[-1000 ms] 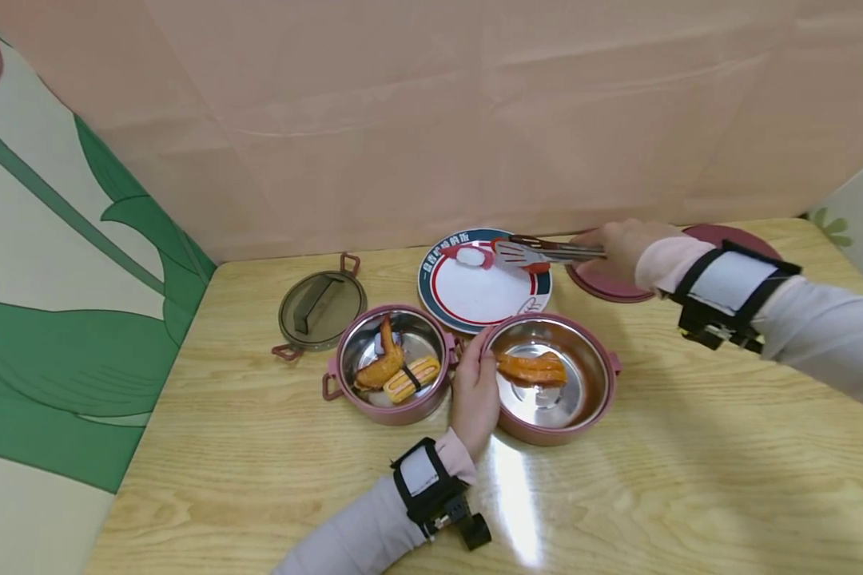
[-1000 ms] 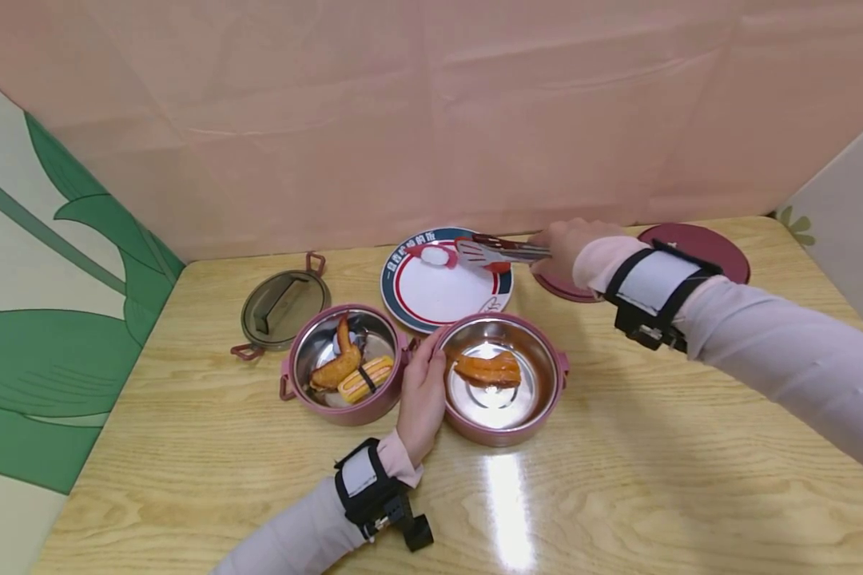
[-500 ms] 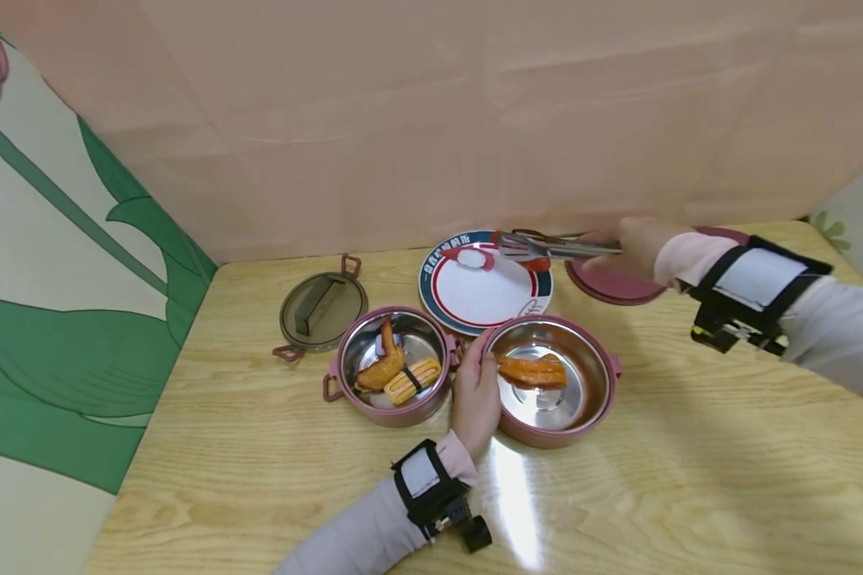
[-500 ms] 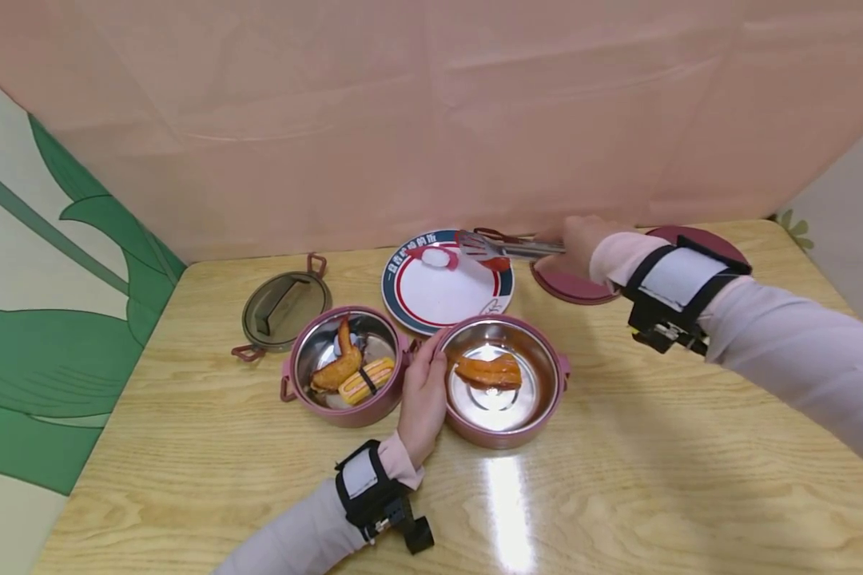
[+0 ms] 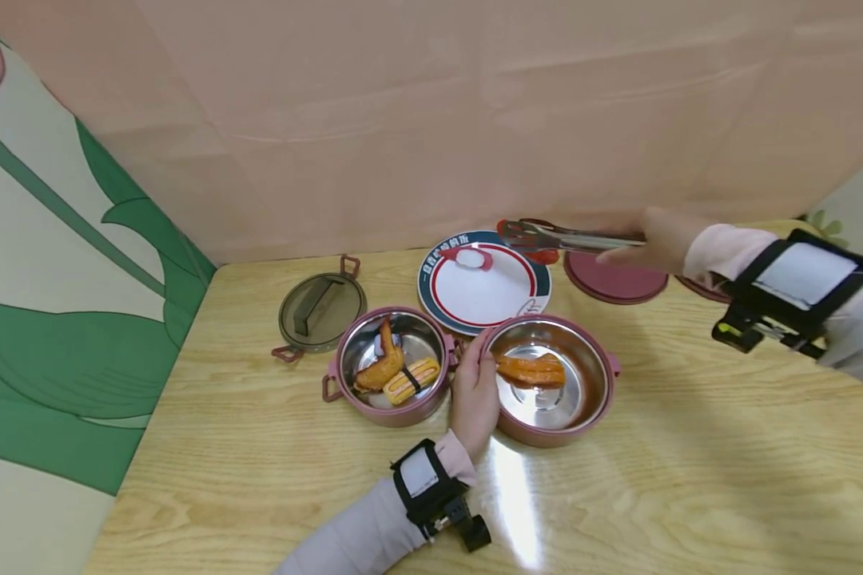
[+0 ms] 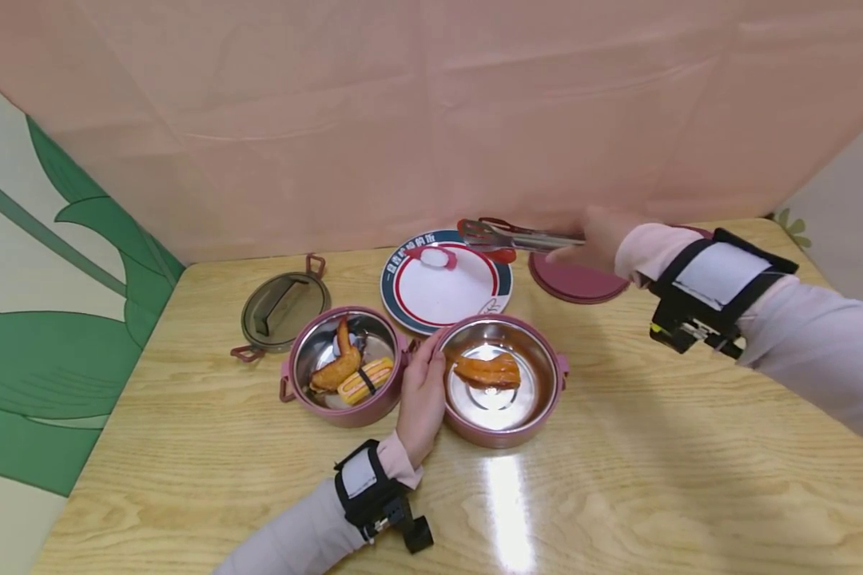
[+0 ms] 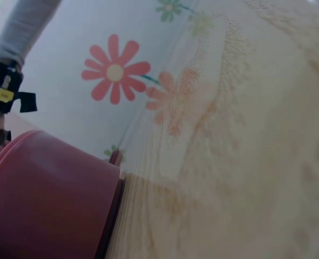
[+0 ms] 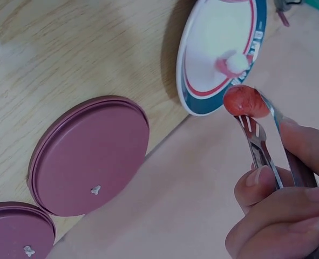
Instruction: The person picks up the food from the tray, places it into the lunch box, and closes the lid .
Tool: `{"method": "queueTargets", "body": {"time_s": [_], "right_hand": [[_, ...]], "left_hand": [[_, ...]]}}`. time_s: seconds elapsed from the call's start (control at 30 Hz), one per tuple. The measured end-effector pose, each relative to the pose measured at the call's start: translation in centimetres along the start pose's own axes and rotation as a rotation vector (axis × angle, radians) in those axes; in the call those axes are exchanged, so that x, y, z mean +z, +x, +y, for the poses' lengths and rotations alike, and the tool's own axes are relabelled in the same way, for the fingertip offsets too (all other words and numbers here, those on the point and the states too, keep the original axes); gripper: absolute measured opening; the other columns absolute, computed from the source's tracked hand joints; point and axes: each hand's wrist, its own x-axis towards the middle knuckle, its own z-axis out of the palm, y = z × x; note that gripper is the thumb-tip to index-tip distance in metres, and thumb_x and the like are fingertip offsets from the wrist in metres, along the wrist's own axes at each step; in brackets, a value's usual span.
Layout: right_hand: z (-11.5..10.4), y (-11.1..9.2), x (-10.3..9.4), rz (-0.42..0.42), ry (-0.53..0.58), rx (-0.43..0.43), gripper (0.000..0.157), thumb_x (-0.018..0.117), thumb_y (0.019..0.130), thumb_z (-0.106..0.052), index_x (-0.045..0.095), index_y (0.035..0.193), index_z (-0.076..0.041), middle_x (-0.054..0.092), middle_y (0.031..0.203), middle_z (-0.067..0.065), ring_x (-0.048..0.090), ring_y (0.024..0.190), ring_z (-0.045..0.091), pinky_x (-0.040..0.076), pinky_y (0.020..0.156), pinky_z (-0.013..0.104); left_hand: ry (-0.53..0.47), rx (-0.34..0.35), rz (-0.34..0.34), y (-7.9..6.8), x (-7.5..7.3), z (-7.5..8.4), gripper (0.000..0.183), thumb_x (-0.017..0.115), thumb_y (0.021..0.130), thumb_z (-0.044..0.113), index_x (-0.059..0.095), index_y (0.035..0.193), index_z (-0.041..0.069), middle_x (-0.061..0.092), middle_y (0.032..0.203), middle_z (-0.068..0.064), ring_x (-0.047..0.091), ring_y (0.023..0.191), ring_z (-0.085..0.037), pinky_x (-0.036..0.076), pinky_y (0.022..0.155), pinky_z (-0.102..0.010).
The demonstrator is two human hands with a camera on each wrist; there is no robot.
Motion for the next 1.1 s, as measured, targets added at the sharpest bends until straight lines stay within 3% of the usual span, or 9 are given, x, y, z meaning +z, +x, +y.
{"method": "queueTargets", "body": {"time_s": [0.17,0.33,0.43,0.57,0.8,1.07,1.1], "right_hand": [[-0.1,-0.6,-0.6,0.002,-0.026,0.007,0.053,0.073,0.085,-0.023,0.058,0.133,-0.004,0.06,0.126,0.026,0.059,0.09,0.026,0.047,0.072,0.031],[-0.2,-1.0,-0.5,0.021,-0.073,-0.008,0.049,0.075,0.084,-0.022,0.062,0.126,-0.002,0.063,0.12,0.027,0.062,0.091,0.028,0.048,0.07,0.032],[-0.3,-1.0,0.0,0.005,-0.083,0.001,0.048,0.075,0.083,-0.021,0.063,0.125,-0.001,0.066,0.113,0.027,0.059,0.073,0.025,0.045,0.06,0.032],[-0.4,-1.0,0.3,-0.024,-0.1,0.037,0.051,0.073,0.085,-0.025,0.061,0.129,-0.003,0.065,0.113,0.028,0.05,0.063,0.021,0.036,0.054,0.029],[-0.4,-1.5,-0.3,-0.031,-0.088,0.023,0.05,0.073,0.086,-0.025,0.06,0.129,-0.003,0.065,0.115,0.026,0.054,0.076,0.023,0.04,0.062,0.031],[-0.1,-2.6,-1.6,0.038,-0.112,-0.052,0.047,0.075,0.083,-0.023,0.065,0.125,-0.006,0.064,0.123,0.022,0.063,0.097,0.024,0.047,0.07,0.026],[-0.1,-2.8,-1.8,0.039,-0.118,-0.055,0.048,0.075,0.084,-0.024,0.064,0.127,-0.007,0.063,0.124,0.022,0.063,0.093,0.022,0.046,0.068,0.025]], "left_hand": [[0.009,0.008,0.004,0.1,0.0,0.0,0.043,0.035,0.101,0.004,0.042,0.143,-0.001,0.044,0.148,-0.016,0.039,0.14,-0.024,0.031,0.118,-0.04],[0.018,0.009,0.008,0.2,0.0,0.0,0.042,0.035,0.101,0.005,0.043,0.142,0.0,0.045,0.148,-0.016,0.039,0.139,-0.024,0.031,0.118,-0.041],[0.014,0.0,0.004,0.0,-0.1,0.1,0.042,0.035,0.101,0.005,0.043,0.142,0.0,0.045,0.148,-0.015,0.039,0.14,-0.024,0.031,0.118,-0.04],[0.0,-0.028,-0.001,0.0,-0.1,0.3,0.043,0.034,0.102,0.005,0.042,0.143,0.0,0.044,0.149,-0.014,0.038,0.14,-0.021,0.031,0.119,-0.038],[-0.001,-0.027,-0.002,0.0,0.0,0.3,0.042,0.034,0.102,0.006,0.042,0.143,0.0,0.045,0.149,-0.014,0.039,0.139,-0.022,0.032,0.118,-0.038],[-0.003,-0.04,0.006,0.1,0.0,0.1,0.042,0.035,0.102,0.005,0.043,0.143,0.001,0.045,0.149,-0.012,0.039,0.139,-0.019,0.031,0.118,-0.036],[-0.003,-0.04,0.006,0.1,0.0,0.1,0.043,0.035,0.102,0.005,0.043,0.143,0.001,0.044,0.149,-0.012,0.039,0.139,-0.019,0.031,0.119,-0.036]]}}
